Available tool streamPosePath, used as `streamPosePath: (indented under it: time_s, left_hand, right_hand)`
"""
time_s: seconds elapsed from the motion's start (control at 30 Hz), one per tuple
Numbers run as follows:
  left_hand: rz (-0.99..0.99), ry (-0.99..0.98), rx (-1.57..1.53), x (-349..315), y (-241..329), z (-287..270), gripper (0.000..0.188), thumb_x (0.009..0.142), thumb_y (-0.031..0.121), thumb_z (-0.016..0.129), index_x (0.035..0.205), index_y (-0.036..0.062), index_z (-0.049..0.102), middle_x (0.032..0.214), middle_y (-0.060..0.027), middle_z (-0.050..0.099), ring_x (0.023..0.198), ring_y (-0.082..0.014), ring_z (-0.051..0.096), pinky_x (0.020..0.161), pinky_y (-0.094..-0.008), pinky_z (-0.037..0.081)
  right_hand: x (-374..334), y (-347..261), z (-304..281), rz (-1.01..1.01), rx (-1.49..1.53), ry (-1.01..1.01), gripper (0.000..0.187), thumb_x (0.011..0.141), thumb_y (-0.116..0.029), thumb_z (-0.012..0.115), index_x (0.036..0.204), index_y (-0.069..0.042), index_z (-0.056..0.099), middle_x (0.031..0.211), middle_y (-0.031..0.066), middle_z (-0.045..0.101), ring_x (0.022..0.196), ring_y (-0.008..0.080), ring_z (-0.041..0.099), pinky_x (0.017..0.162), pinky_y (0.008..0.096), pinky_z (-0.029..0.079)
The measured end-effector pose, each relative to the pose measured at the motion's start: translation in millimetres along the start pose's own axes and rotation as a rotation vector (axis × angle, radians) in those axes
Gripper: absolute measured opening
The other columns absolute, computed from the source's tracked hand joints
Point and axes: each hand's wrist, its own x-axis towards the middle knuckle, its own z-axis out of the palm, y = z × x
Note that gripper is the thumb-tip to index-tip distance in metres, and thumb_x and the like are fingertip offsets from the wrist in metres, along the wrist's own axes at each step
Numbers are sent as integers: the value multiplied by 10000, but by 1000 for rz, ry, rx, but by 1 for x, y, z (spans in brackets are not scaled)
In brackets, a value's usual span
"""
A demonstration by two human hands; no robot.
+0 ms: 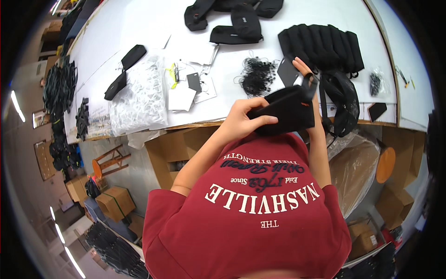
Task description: Assembling small black components and adhesive labels into black padded cases or pouches on a production table.
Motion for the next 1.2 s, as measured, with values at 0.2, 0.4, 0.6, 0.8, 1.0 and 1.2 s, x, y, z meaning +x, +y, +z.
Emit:
streamPosePath:
  time_s: [0.2, 0.4, 0.6, 0.8, 1.0, 1.2]
  left_hand:
    - [30, 115, 30, -22, 2, -20, 188, 776, 118, 687, 867, -33, 621, 730, -37, 613, 684, -71, 541, 621, -225, 438]
    - [159, 284, 160, -50, -1, -45, 179, 744, 124, 695, 852, -3, 630, 728, -138, 611, 655, -231, 591, 619, -301, 451]
    - [288, 283, 290, -75, 3, -70, 172, 696, 63, 711, 829, 20, 610, 768, -123, 616, 716, -281, 608, 657, -338, 478]
    - [-131, 7, -192, -106, 19, -159, 149, 805, 135, 639, 904, 26, 617, 943, -75, 658, 833, -189, 611, 768, -306, 466]
    - [-367, 1234, 775, -163, -168, -382, 164, 849, 98, 513, 945, -1, 603, 886, -170, 644, 842, -319, 608, 760, -350, 469]
    - [-275, 825, 638, -158, -208, -454, 357, 798, 172, 634, 1130, 43, 609, 1038, -163, 606, 903, -252, 591, 798, -296, 442]
  right_hand:
    - [12, 0, 41, -91, 86, -98, 508, 706, -80, 748, 1167, -46, 540, 1096, 99, 591, 970, 168, 574, 824, 269, 454]
    - [12, -14, 96, 79, 264, -361, 535, 762, -106, 680, 1251, -43, 474, 1164, 117, 559, 1055, 186, 540, 899, 305, 439]
    - [-9, -16, 135, 352, 734, -903, 451, 835, -261, 603, 1179, 18, 515, 1152, 154, 573, 1066, 214, 555, 935, 330, 434]
    - [-26, -8, 135, 203, 461, -821, 361, 849, -171, 567, 1148, 29, 540, 1088, 128, 605, 990, 185, 583, 878, 314, 460]
    - [-18, -50, 166, 485, 721, -946, 407, 625, 80, 491, 985, 21, 671, 1076, 168, 631, 1050, 244, 581, 939, 325, 425]
    - [-20, -48, 176, 514, 758, -811, 342, 673, 70, 558, 994, 17, 664, 1082, 157, 627, 1061, 246, 574, 945, 329, 429]
